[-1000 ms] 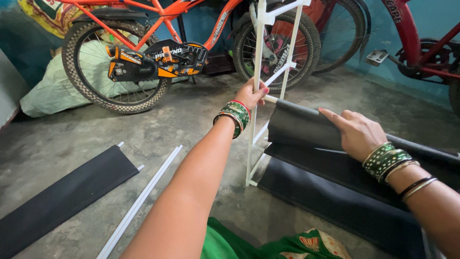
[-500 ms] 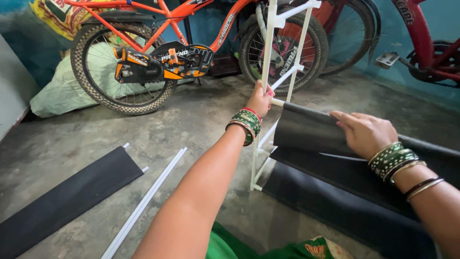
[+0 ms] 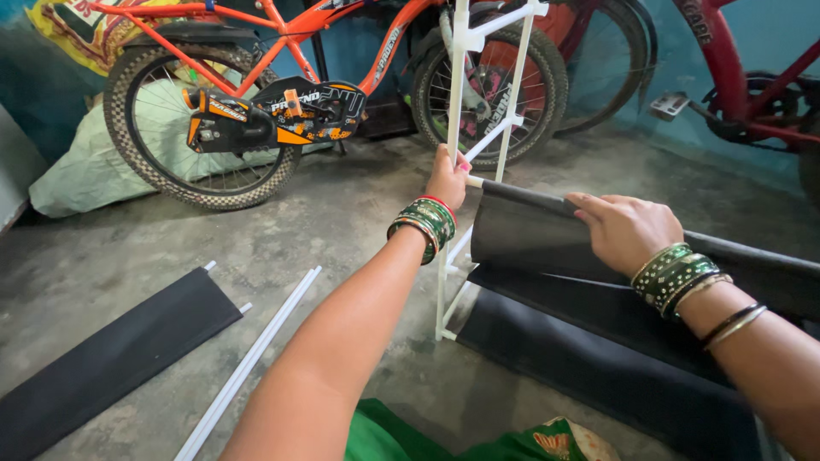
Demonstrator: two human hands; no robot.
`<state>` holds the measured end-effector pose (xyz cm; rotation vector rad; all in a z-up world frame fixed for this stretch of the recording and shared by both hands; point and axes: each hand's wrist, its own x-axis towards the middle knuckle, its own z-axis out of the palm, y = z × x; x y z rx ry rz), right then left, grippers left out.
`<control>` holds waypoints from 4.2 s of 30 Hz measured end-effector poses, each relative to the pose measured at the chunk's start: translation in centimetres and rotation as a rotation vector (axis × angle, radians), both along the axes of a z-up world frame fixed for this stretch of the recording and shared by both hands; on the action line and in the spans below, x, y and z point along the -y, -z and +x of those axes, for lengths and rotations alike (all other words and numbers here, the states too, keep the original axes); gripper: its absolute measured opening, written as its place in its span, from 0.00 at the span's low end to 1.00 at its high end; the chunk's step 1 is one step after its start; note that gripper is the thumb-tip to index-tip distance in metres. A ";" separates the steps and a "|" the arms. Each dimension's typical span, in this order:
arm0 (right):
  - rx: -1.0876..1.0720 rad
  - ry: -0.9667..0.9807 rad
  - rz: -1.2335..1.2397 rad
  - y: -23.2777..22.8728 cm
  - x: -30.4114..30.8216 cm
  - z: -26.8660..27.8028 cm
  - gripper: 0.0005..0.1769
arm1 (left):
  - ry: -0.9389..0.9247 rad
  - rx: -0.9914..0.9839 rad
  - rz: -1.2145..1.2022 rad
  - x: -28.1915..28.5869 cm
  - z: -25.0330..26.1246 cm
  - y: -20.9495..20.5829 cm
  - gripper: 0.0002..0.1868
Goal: The person assembles a white PVC shelving unit by inserting black fabric shelves into the frame. They pick up each shelf from the floor, thread it onto the horizontal supports, and adjust it into place.
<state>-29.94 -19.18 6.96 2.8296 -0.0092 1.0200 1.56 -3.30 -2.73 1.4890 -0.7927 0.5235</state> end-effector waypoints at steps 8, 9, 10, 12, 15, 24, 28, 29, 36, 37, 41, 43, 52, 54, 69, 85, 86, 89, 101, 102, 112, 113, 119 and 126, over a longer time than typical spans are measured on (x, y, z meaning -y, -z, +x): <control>-0.101 0.031 0.003 -0.3 -0.4 -0.6 0.21 | 0.172 -0.186 -0.030 -0.6 -1.9 -1.2 0.05; -0.074 -0.004 0.009 -0.2 -0.5 -0.8 0.20 | 0.175 -0.181 -0.039 -0.4 -2.0 -1.1 0.05; -0.046 -0.039 0.015 0.0 -0.7 -0.7 0.20 | 0.178 -0.176 -0.047 -0.2 -2.0 -0.8 0.04; -0.027 -0.064 0.032 0.0 -1.5 -0.3 0.19 | 0.145 -0.134 -0.028 0.1 -1.7 -0.4 0.03; -0.042 -0.054 0.062 -0.2 -2.6 0.8 0.19 | 0.051 -0.036 0.017 -0.2 -0.7 0.2 0.03; 0.104 0.001 0.038 0.1 -1.2 -4.0 0.22 | -0.118 -0.051 -0.010 -2.1 -6.9 -3.2 0.05; 0.328 -0.022 0.009 0.9 3.5 -10.6 0.20 | -0.691 0.385 -0.121 -2.6 -17.3 -4.4 0.18; 0.399 -0.034 0.002 1.5 5.1 -12.5 0.19 | -0.614 0.419 -0.074 -2.1 -19.6 -4.8 0.18; 0.925 0.333 0.202 5.0 19.5 -23.5 0.15 | -0.098 0.583 0.113 8.2 -32.0 -7.2 0.18; 0.991 0.362 0.284 5.4 21.4 -24.5 0.17 | -0.043 0.604 0.145 10.3 -33.3 -7.4 0.18; 0.816 0.459 0.240 4.1 28.3 -27.2 0.14 | 0.046 0.707 0.266 19.7 -38.2 -7.8 0.19; 0.595 0.400 0.493 3.6 29.8 -28.0 0.11 | 0.057 0.711 0.410 23.9 -40.3 -7.9 0.18; 0.442 0.085 1.134 3.1 29.2 -27.7 0.15 | 0.265 0.666 0.642 34.3 -45.9 -6.9 0.13; 0.439 0.039 1.248 2.7 28.8 -27.6 0.15 | 0.205 0.681 0.523 34.7 -45.8 -6.7 0.20; 0.374 0.021 1.301 2.3 28.5 -27.7 0.16 | 0.191 0.757 0.430 32.7 -45.9 -5.7 0.16; 0.392 0.003 1.334 1.9 28.5 -28.1 0.15 | 0.144 0.871 0.410 31.7 -45.6 -5.8 0.25; 0.387 -0.003 1.346 1.9 28.6 -28.0 0.15 | 0.136 0.888 0.392 31.7 -45.5 -6.1 0.26; 0.402 -0.001 1.384 2.0 28.9 -28.1 0.14 | 0.140 0.856 0.474 32.5 -45.4 -7.4 0.25; 0.406 0.003 1.357 2.5 29.0 -28.1 0.17 | 0.175 0.709 0.530 33.1 -45.8 -6.6 0.15; 0.406 -0.013 1.370 2.4 29.0 -28.0 0.17 | 0.182 0.707 0.519 33.1 -45.8 -6.8 0.15; 0.443 -0.080 1.482 2.2 27.6 -28.0 0.21 | 0.249 0.693 0.445 32.3 -45.9 -7.3 0.15; 0.443 -0.081 1.490 2.2 27.6 -28.1 0.21 | 0.243 0.690 0.440 32.2 -46.0 -7.3 0.15; 0.431 -0.095 1.529 2.5 27.8 -28.2 0.19 | 0.286 0.676 0.490 32.1 -46.1 -7.5 0.14; 0.411 -0.074 1.550 1.9 27.8 -28.0 0.16 | 0.319 0.700 0.514 32.3 -45.8 -8.0 0.15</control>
